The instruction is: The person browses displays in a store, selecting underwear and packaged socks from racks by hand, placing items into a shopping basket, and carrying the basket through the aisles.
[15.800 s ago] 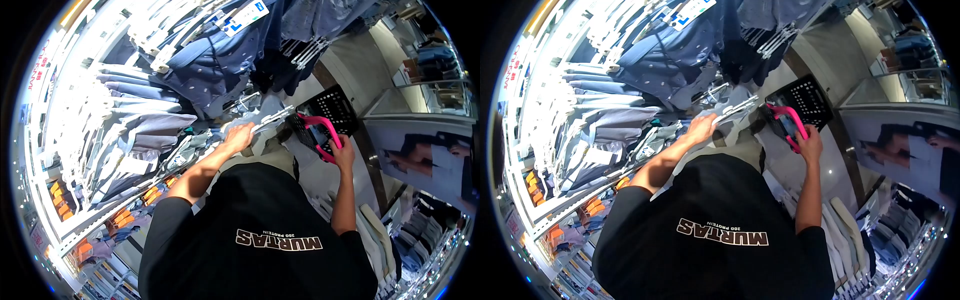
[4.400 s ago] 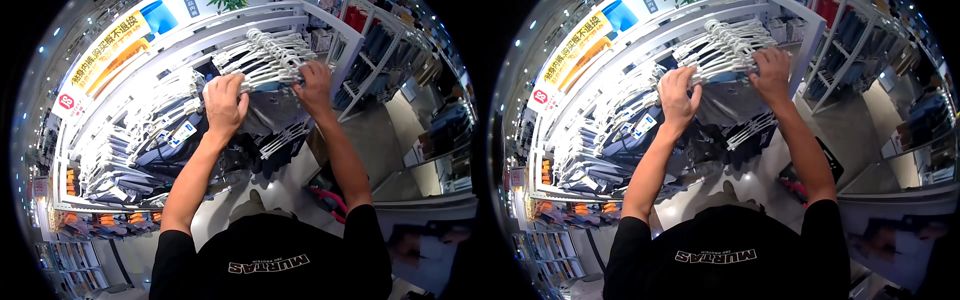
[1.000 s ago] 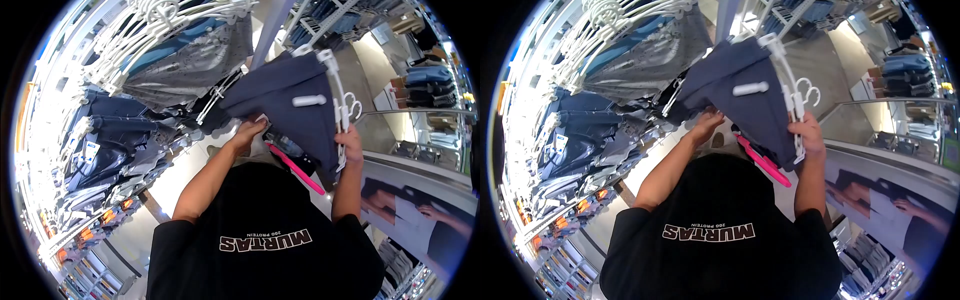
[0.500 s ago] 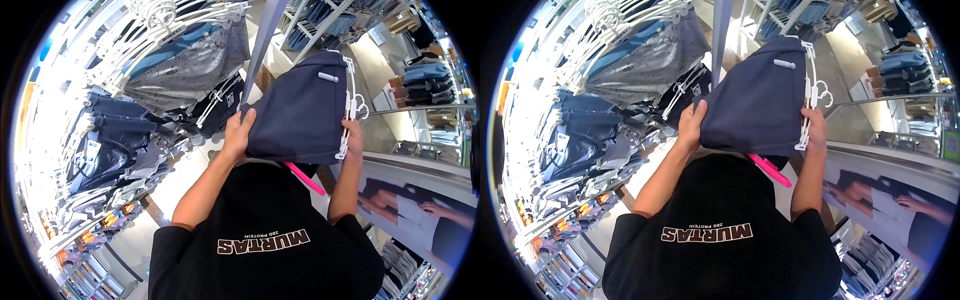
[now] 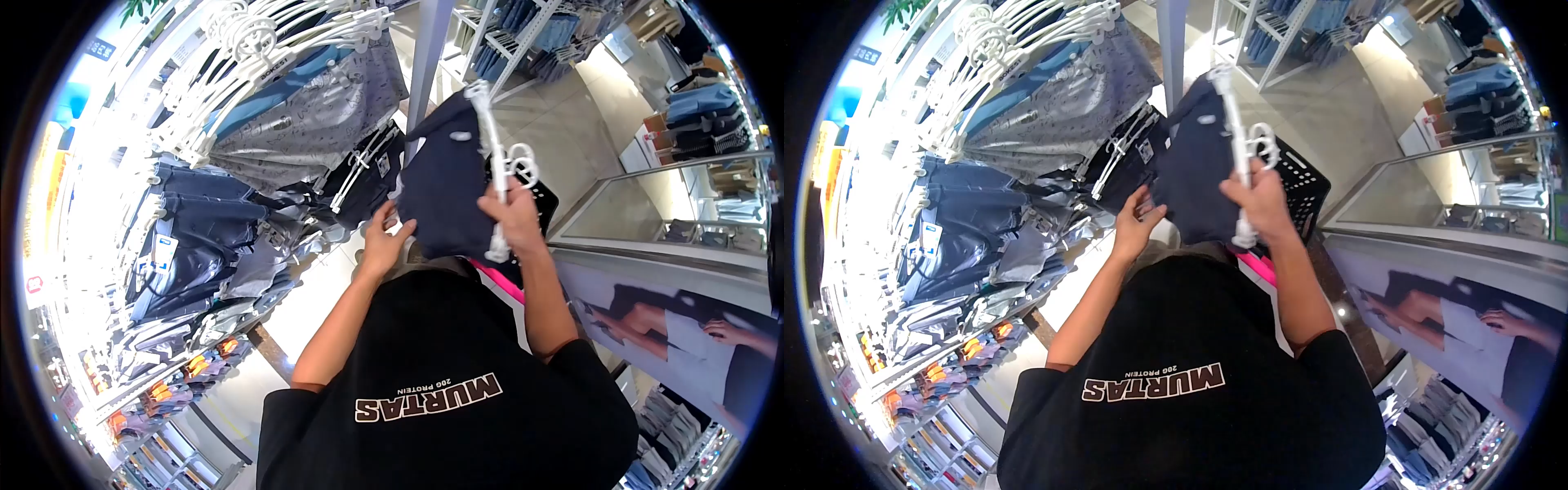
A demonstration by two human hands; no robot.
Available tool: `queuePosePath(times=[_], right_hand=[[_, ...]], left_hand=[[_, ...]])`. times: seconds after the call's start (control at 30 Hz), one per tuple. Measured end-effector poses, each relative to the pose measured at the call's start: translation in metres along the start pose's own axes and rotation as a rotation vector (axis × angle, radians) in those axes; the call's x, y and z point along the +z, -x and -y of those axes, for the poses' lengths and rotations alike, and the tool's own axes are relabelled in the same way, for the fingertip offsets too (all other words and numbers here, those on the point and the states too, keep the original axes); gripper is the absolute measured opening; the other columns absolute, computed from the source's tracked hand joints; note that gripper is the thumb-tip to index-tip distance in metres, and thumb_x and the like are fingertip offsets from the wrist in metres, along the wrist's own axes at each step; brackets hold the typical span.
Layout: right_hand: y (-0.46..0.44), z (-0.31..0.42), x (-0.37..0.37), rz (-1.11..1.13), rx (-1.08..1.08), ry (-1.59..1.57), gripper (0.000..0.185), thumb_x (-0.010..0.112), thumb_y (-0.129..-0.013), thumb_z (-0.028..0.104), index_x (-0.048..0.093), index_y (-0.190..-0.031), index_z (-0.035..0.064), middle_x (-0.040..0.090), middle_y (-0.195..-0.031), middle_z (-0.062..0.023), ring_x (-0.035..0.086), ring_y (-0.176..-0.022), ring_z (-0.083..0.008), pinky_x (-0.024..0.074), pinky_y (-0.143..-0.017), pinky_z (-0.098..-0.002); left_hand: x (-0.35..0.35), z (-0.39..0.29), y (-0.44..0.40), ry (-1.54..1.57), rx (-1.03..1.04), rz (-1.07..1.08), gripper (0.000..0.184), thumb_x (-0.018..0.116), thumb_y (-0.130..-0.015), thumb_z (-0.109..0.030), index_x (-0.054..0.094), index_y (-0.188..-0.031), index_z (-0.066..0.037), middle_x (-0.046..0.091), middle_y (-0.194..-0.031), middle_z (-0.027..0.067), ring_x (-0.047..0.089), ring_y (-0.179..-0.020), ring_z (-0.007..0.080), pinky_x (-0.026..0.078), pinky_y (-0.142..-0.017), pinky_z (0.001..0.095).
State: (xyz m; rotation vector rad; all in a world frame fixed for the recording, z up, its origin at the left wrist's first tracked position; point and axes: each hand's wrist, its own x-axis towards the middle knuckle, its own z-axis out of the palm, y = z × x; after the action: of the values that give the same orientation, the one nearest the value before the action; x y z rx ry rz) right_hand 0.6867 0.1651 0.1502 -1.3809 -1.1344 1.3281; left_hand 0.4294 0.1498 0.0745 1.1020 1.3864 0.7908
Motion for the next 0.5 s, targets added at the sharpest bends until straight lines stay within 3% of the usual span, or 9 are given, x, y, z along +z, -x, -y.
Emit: queuePosePath(times=[0.07,0.1,0.17,0.23,0.3,0.4,0.5], right_hand=[[0.013,0.003,0.04,0.026,0.02,0.124,0.015,0.071,-0.085,0.009,0.06,-0.094,0.0037,0.06,-0.079,0.0012,0.055,-0.07,-0.0089,0.0452,-0.061,-0.0282],[0.02,0.011,0.062,0.038,0.02,0.165,0.018,0.071,-0.086,0.012,0.06,-0.096,0.0015,0.063,-0.081,0.0,0.059,-0.072,-0.0111,0.0482,-0.062,-0.0309],[0.023,-0.003,0.089,0.025,-0.056,-0.064,0.024,0.07,-0.087,0.017,0.06,-0.101,0.0005,0.067,-0.081,-0.0057,0.064,-0.074,-0.0165,0.0514,-0.066,-0.0347],[0.027,-0.002,0.094,0.114,-0.047,0.28,0.025,0.072,-0.086,0.021,0.058,-0.098,0.0034,0.064,-0.08,-0.0139,0.066,-0.074,-0.025,0.0514,-0.068,-0.0378],[0.034,-0.004,0.102,0.123,-0.218,0.424,0.031,0.075,-0.084,0.024,0.056,-0.096,0.0031,0.064,-0.083,-0.0125,0.065,-0.075,-0.0245,0.051,-0.069,-0.0388],[0.032,-0.021,0.11,0.131,-0.499,0.603,0.04,0.078,-0.084,0.025,0.059,-0.112,0.0012,0.063,-0.084,-0.0092,0.062,-0.072,-0.0152,0.0507,-0.067,-0.0326],[0.034,-0.008,0.102,0.353,-0.209,0.255,0.053,0.079,-0.084,0.024,0.056,-0.125,-0.0002,0.063,-0.089,-0.0069,0.061,-0.077,-0.0117,0.0497,-0.068,-0.0291]], left_hand=[[0.005,0.0,0.003,0.066,0.114,0.108,0.082,0.078,-0.087,-0.033,0.037,-0.152,-0.004,0.051,-0.147,0.016,0.052,-0.132,0.0284,0.042,-0.107,0.0411],[0.006,-0.012,0.006,0.2,0.172,0.252,0.084,0.077,-0.089,-0.03,0.031,-0.155,-0.004,0.046,-0.15,0.0166,0.05,-0.134,0.0272,0.041,-0.108,0.0401],[0.0,-0.039,0.011,0.716,-0.075,0.448,0.081,0.071,-0.091,-0.013,0.025,-0.157,-0.007,0.042,-0.153,0.0171,0.047,-0.136,0.0288,0.039,-0.112,0.0432],[-0.018,-0.055,0.015,0.947,-0.129,0.559,0.073,0.067,-0.088,-0.002,0.032,-0.152,-0.005,0.05,-0.143,0.0158,0.055,-0.129,0.0259,0.046,-0.104,0.0401],[-0.021,-0.05,0.017,0.749,-0.112,0.481,0.051,0.068,-0.088,-0.004,0.05,-0.135,-0.002,0.064,-0.119,0.0126,0.065,-0.109,0.0215,0.053,-0.093,0.0348],[-0.028,-0.025,0.01,0.601,-0.175,0.477,0.024,0.069,-0.089,-0.006,0.061,-0.111,-0.001,0.069,-0.095,0.0076,0.069,-0.088,0.0176,0.057,-0.08,0.0312],[-0.021,-0.026,0.011,0.609,-0.188,0.282,0.011,0.068,-0.091,-0.007,0.064,-0.099,-0.001,0.068,-0.087,0.0066,0.068,-0.082,0.0155,0.057,-0.072,0.0294]])
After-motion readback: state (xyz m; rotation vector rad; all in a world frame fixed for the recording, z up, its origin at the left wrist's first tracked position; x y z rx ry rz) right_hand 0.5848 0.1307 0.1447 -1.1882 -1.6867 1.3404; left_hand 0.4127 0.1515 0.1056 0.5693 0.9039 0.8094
